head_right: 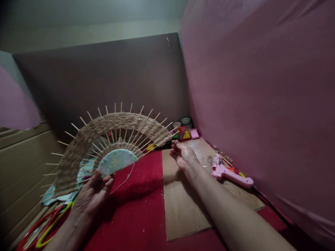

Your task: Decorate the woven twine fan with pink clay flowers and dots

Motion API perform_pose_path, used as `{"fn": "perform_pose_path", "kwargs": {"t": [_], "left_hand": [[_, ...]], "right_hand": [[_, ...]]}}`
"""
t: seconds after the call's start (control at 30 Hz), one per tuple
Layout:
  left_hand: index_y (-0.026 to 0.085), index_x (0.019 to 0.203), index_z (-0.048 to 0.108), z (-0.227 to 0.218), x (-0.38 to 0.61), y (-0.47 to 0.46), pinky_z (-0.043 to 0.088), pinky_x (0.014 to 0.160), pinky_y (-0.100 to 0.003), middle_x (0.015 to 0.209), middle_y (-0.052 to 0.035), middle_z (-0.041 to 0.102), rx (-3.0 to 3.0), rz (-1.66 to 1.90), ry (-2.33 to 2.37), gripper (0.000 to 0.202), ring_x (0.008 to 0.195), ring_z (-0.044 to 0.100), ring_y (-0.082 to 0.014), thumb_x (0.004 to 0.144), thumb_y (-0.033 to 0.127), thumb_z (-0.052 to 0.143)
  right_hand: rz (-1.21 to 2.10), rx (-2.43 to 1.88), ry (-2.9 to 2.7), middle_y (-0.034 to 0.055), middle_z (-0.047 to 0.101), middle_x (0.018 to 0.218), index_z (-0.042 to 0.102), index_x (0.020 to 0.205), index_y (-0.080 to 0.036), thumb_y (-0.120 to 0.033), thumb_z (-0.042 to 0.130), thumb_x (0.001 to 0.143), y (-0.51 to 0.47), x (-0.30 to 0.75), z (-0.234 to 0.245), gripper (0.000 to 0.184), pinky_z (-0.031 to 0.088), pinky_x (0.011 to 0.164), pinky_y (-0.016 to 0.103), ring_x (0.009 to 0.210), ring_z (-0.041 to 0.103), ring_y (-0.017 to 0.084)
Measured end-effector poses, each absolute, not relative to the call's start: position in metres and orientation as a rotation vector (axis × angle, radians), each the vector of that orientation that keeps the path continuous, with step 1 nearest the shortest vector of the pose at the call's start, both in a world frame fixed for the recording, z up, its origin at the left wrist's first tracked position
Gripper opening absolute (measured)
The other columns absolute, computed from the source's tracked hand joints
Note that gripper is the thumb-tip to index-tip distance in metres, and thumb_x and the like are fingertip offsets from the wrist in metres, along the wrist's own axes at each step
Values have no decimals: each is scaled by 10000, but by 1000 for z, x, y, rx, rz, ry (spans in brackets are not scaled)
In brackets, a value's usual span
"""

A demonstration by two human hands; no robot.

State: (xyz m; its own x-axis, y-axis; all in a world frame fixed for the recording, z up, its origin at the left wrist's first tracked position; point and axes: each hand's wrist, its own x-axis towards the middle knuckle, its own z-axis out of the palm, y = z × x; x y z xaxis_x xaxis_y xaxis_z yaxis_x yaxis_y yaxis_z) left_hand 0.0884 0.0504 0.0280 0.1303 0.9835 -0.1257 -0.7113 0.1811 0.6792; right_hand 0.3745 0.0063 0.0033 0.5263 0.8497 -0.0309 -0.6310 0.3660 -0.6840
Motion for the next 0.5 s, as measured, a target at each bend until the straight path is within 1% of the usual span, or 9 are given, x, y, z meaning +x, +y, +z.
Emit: {"fn": "perform_pose_path", "kwargs": {"t": [0.07, 0.17, 0.27, 0.37, 0.43, 0.5], "left_hand": [[147, 695, 496, 27, 89, 51, 439, 414, -210, 601, -3, 506, 536, 1316, 619, 257, 473, 490, -104, 890, 72, 347], [147, 697, 504, 27, 89, 51, 436, 409, -210, 598, -1, 508, 549, 1313, 629, 254, 465, 488, -104, 888, 74, 353], [145, 700, 518, 26, 89, 50, 453, 428, -216, 611, -5, 531, 562, 1302, 674, 246, 467, 494, -103, 880, 68, 368], [145, 710, 534, 25, 90, 51, 468, 444, -227, 639, -11, 563, 572, 1303, 699, 239, 462, 496, -101, 871, 60, 380], [144, 697, 537, 23, 90, 52, 471, 442, -234, 634, -12, 571, 576, 1298, 699, 242, 452, 494, -102, 864, 56, 385], [144, 678, 535, 23, 90, 52, 473, 441, -240, 617, -13, 571, 583, 1291, 702, 247, 447, 497, -107, 856, 52, 391]], "right_hand": [[1020, -730, -321, 81, 556, 1157, 528, 1158, -169, -313, 528, 882, 6, 375, 6, 312, 497, 788, 405, 954, 579, 199], [970, -745, -289, 77, 566, 1129, 533, 1144, -164, -332, 522, 883, 3, 378, 12, 310, 502, 769, 394, 927, 586, 192], [855, -728, -315, 50, 609, 972, 569, 1034, -149, -350, 510, 881, 0, 383, 19, 259, 502, 664, 314, 770, 596, 145], [714, -686, -381, 1, 630, 827, 573, 921, -182, -316, 573, 811, -4, 385, 27, 173, 455, 567, 227, 641, 565, 103], [627, -671, -420, -22, 640, 791, 557, 911, -206, -281, 623, 741, -6, 387, 31, 197, 431, 556, 203, 624, 558, 93], [548, -680, -444, -33, 640, 766, 542, 920, -213, -253, 638, 698, -7, 388, 34, 245, 418, 565, 200, 623, 559, 92]]}}
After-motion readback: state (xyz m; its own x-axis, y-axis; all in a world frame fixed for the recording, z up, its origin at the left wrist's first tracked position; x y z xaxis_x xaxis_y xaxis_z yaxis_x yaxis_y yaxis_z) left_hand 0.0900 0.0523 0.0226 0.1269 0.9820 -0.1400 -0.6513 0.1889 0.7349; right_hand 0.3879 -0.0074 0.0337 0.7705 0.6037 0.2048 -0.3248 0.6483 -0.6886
